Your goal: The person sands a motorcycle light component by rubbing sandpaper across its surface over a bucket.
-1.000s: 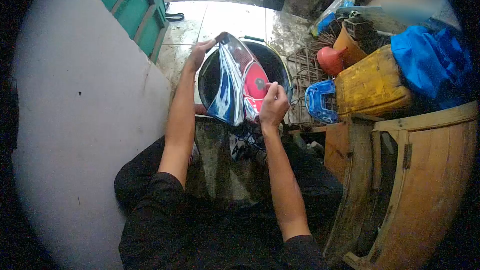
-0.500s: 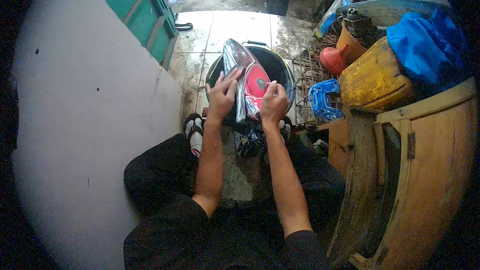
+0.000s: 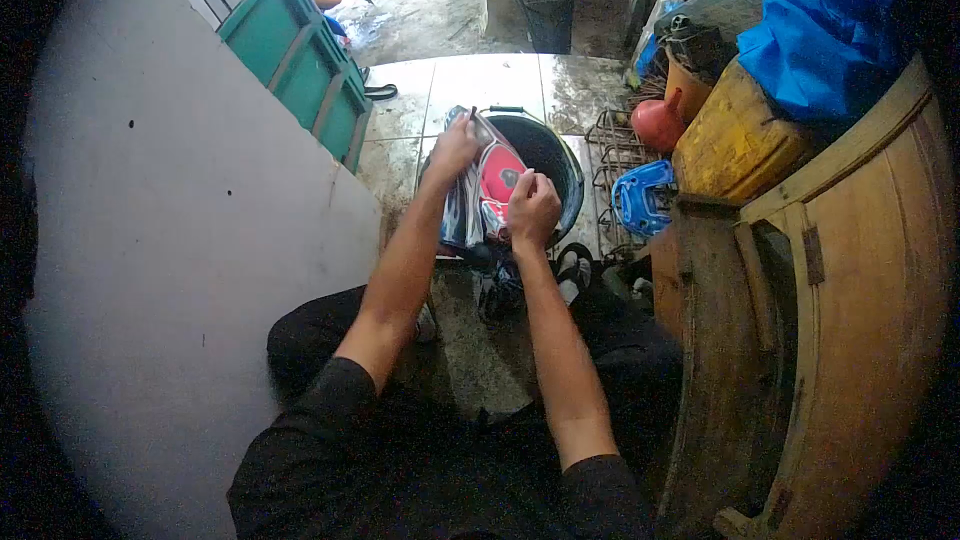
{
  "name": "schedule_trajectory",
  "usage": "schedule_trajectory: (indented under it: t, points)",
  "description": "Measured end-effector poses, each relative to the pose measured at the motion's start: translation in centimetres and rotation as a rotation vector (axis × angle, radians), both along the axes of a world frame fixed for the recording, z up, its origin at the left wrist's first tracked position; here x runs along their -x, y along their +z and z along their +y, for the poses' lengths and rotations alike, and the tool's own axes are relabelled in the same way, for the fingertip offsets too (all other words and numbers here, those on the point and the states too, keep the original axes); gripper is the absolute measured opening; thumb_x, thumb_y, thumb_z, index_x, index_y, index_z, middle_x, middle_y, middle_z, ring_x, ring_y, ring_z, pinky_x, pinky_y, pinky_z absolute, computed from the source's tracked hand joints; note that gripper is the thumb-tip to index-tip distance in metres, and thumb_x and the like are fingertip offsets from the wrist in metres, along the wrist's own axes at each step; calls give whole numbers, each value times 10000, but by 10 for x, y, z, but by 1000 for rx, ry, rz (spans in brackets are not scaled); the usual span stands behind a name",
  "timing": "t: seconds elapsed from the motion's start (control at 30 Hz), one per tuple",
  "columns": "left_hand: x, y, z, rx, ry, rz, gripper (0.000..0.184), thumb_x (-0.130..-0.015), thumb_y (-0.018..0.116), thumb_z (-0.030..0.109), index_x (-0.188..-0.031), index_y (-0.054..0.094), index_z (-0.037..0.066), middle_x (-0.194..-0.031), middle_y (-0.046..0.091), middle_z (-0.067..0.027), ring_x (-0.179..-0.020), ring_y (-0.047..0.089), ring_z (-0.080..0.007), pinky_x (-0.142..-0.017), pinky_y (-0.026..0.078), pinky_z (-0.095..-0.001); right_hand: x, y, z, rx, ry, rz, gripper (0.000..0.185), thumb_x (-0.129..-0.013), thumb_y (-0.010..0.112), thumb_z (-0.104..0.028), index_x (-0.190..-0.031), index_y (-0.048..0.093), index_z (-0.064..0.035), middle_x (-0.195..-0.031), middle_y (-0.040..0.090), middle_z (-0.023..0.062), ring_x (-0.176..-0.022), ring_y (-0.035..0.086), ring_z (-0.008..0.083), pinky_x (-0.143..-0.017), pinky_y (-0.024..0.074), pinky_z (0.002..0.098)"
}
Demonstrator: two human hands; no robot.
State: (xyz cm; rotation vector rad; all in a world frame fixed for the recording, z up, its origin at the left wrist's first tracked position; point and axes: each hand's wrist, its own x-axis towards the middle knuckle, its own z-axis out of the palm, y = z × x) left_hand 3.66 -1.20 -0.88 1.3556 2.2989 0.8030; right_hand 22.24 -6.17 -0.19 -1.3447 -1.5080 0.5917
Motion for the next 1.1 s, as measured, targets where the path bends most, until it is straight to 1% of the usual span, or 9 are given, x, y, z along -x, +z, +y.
schedule_trajectory:
  t: [0.13,0.3,0.47,0.53,0.67,0.7,0.87,1.03,1.1]
  points:
    - [-58,18,-74,-141,66,46,464,-1002,409,332,-1429,489,166,-1495,458,-81,-1312,457,-441,-1074,390,-533,0,-2,1,9,-3,36,381,-977,488,-279,-781,628,15,-786,630,205,-745,617,408,-672,469,494]
    - [-102,28,-135,-121,104,118,465,-986,446,311,-1414,499,136,-1434,524,-101,-1235,534,-445,-996,452,-548,-1,0,0,27,-4,8,394,-978,482,-286,-760,609,16,-778,623,208,-743,609,416,-675,465,499]
    - [-89,38,-89,-142,216,295,391,-980,446,285,-1300,558,90,-1269,635,-140,-1115,617,-418,-885,499,-555,-1,-3,0,12,0,9,378,-975,489,-273,-766,601,21,-782,617,216,-748,605,423,-672,460,504]
    - [-62,45,-63,106,220,171,328,-966,460,279,-1189,578,69,-1171,652,-155,-1033,654,-388,-830,506,-557,-1,-4,-1,-12,-2,21,371,-974,492,-265,-764,603,20,-778,617,214,-745,606,422,-669,461,502]
    - [-61,46,-69,141,153,329,320,-913,520,267,-1138,589,50,-1141,637,-137,-951,686,-336,-815,511,-540,-2,0,0,-31,-5,47,364,-970,503,-260,-761,614,17,-777,623,208,-741,614,413,-661,465,492]
    - [-58,18,-72,87,103,495,306,-900,527,253,-1114,600,47,-1123,640,-129,-948,689,-325,-798,518,-525,-1,-2,0,-25,-7,55,366,-970,504,-264,-763,618,16,-781,627,205,-743,617,409,-660,467,488]
    - [-88,47,-99,63,129,321,282,-892,525,253,-1040,640,42,-1059,675,-128,-970,681,-335,-788,523,-521,0,-7,1,-1,-7,35,365,-970,505,-281,-778,628,5,-794,636,195,-747,623,404,-656,472,481]
    - [-47,43,-65,93,119,318,300,-873,532,245,-1025,664,22,-1014,686,-164,-1008,663,-355,-846,526,-495,-1,-2,-1,19,-2,41,383,-974,496,-297,-772,610,8,-778,620,195,-729,607,415,-652,459,496]
    - [-46,52,-58,242,73,293,293,-864,540,226,-1022,669,15,-1025,684,-171,-1003,654,-358,-861,522,-485,-2,-1,0,-12,5,44,392,-979,486,-300,-765,601,9,-774,616,197,-733,604,420,-656,457,499]
